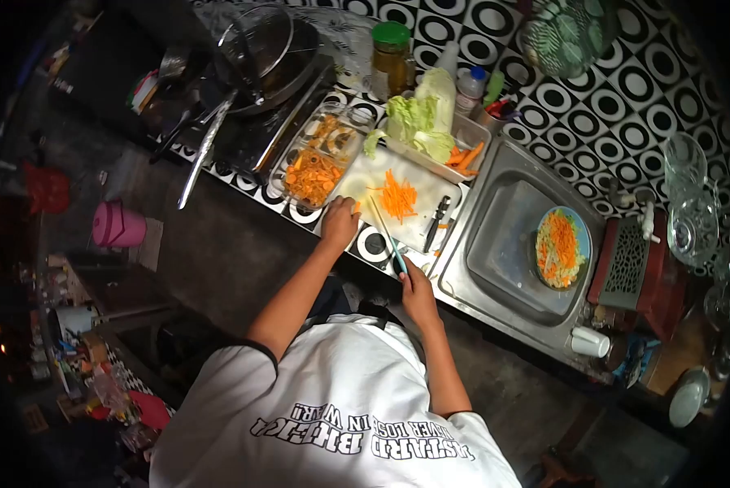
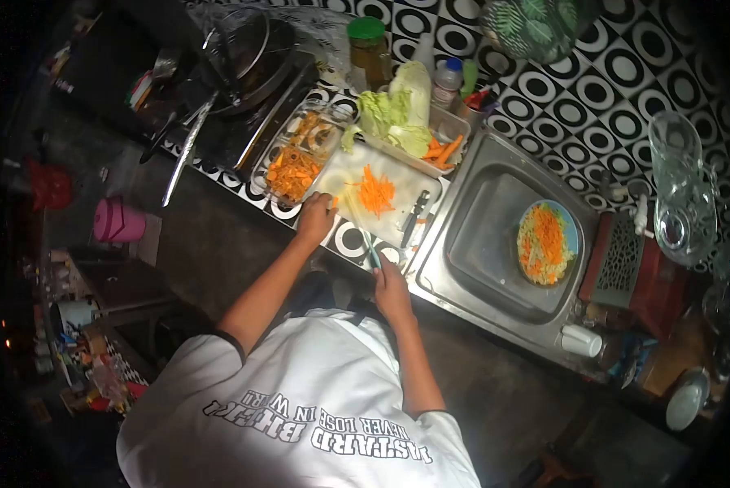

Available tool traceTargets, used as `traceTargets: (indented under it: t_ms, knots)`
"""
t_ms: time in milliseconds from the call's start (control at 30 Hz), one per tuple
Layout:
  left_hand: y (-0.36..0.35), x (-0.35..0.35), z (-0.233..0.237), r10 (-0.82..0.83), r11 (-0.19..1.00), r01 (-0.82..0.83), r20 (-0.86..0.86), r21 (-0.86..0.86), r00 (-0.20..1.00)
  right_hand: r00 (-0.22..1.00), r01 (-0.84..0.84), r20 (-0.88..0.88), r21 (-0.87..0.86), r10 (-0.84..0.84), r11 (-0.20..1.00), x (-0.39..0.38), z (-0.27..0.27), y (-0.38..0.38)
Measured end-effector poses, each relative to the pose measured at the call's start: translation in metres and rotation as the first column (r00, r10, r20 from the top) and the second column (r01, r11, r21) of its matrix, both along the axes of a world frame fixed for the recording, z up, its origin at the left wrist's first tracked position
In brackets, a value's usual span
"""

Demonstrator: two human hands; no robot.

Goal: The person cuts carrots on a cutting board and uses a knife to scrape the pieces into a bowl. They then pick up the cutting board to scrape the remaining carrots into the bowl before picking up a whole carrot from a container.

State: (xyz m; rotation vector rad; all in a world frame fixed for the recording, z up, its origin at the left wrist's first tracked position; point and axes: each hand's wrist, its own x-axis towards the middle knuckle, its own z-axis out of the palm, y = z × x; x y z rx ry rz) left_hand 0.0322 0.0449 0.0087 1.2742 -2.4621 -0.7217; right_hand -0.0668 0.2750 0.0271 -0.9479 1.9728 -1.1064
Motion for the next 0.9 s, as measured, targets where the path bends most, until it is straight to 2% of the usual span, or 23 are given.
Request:
traceTargets:
  t_ms: [67, 100, 167, 233, 333, 367, 433, 467, 500, 567, 633, 700, 767, 833, 900]
  knots:
    - [-0.004, -0.005, -0.002, -0.049, 0.998, 0.047, 0.067, 0.031, 0.997, 1.0, -0.017, 0.025, 0.034, 0.016, 0.999, 0.003, 0.003, 0.004]
    - [-0.007, -0.005, -0.002, -0.049, 0.998, 0.047, 0.067, 0.032, 0.997, 1.0, -0.008, 0.03, 0.035, 0.007, 0.999, 0.006, 0.004, 0.007]
    - [-0.012, -0.004, -0.004, -0.188, 0.981, 0.189, 0.026, -0.039, 0.982, 0.999, 0.012, 0.04, 0.04, -0.013, 0.999, 0.009, 0.003, 0.013]
    - [-0.01, -0.006, 0.004, -0.201, 0.977, 0.202, 0.015, -0.067, 0.979, 0.995, 0.025, 0.093, 0.03, -0.027, 0.999, 0.012, 0.013, 0.016]
    - [-0.007, -0.008, 0.004, -0.036, 0.987, 0.018, -0.112, -0.157, 0.993, 0.998, 0.054, 0.035, 0.004, -0.054, 0.999, 0.017, 0.003, 0.02]
    - [-0.003, -0.01, 0.002, -0.041, 0.987, 0.023, -0.112, -0.159, 0.993, 0.998, 0.059, 0.027, -0.003, -0.058, 0.998, 0.017, 0.0, 0.021]
    - [0.004, -0.011, 0.0, 0.23, 0.973, -0.227, -0.104, 0.047, 0.968, 0.998, 0.058, 0.034, -0.002, -0.058, 0.998, 0.015, 0.005, 0.02]
    - [0.001, -0.01, -0.017, 0.268, 0.963, -0.265, -0.096, 0.047, 0.959, 0.998, 0.052, 0.04, 0.001, -0.052, 0.999, 0.015, 0.006, 0.02]
    - [0.001, -0.013, -0.013, 0.263, 0.965, -0.259, -0.094, 0.048, 0.96, 0.998, 0.057, 0.041, 0.003, -0.058, 0.998, 0.014, 0.006, 0.019]
    - [0.002, -0.021, -0.004, 0.381, 0.893, -0.365, -0.009, 0.262, 0.925, 0.998, 0.055, 0.018, -0.012, -0.055, 0.998, 0.012, 0.007, 0.018]
    - [-0.003, -0.026, -0.008, 0.346, 0.9, -0.341, 0.029, 0.272, 0.938, 0.998, 0.057, 0.017, -0.005, -0.057, 0.998, 0.01, 0.01, 0.017]
    - [-0.008, -0.031, -0.015, 0.275, 0.94, -0.261, -0.037, 0.22, 0.961, 0.997, 0.07, 0.015, 0.002, -0.07, 0.998, 0.008, 0.011, 0.017]
    - [-0.008, -0.036, -0.009, 0.222, 0.95, -0.197, -0.077, 0.243, 0.972, 0.997, 0.073, 0.001, -0.033, -0.073, 0.997, 0.007, 0.009, 0.018]
    - [-0.011, -0.034, -0.014, 0.181, 0.965, -0.138, -0.185, 0.223, 0.966, 0.996, 0.085, 0.023, -0.028, -0.085, 0.996, 0.006, 0.011, 0.018]
    - [-0.012, -0.031, -0.016, 0.171, 0.953, -0.108, -0.209, 0.284, 0.963, 0.998, 0.067, -0.014, -0.018, -0.067, 0.998, 0.006, 0.011, 0.017]
